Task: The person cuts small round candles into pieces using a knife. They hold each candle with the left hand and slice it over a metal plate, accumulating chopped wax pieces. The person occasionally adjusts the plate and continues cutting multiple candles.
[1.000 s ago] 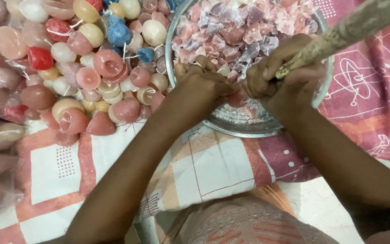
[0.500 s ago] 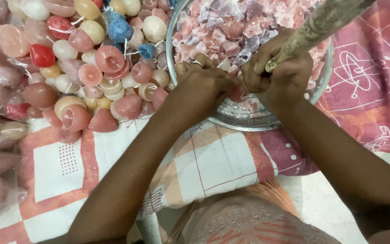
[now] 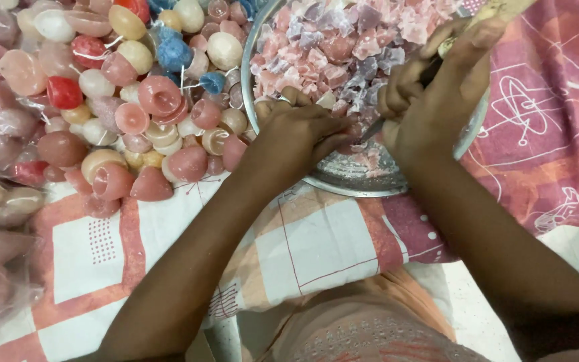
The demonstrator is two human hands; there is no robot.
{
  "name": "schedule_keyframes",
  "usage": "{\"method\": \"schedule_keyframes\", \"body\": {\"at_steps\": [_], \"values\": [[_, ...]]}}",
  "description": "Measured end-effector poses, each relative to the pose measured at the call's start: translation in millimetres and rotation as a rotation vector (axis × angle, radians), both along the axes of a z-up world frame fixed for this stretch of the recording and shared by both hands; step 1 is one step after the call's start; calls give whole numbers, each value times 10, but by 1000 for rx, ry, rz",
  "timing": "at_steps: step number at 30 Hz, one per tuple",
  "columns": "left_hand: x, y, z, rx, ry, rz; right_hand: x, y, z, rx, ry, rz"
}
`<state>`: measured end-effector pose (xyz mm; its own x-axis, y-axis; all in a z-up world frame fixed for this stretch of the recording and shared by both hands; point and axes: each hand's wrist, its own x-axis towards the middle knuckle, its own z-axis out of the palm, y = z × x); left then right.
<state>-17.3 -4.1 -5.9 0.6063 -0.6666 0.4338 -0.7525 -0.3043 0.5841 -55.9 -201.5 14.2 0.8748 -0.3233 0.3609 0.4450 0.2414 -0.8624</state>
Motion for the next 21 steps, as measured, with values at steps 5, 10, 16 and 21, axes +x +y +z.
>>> {"method": "schedule_keyframes", "body": {"at_steps": [5, 10, 16, 21], "values": [[-30, -31, -50, -48, -6, 43, -71, -109, -112, 141, 55, -70], [-54, -59, 94, 5, 195, 81, -305, -379, -167, -7, -91, 72], [-17, 48, 140, -9, 174, -22, -418, -338, 7, -150, 25, 80], [-27, 29, 97, 0, 175, 7, -354, -406, -191, 577, 88, 148]]}}
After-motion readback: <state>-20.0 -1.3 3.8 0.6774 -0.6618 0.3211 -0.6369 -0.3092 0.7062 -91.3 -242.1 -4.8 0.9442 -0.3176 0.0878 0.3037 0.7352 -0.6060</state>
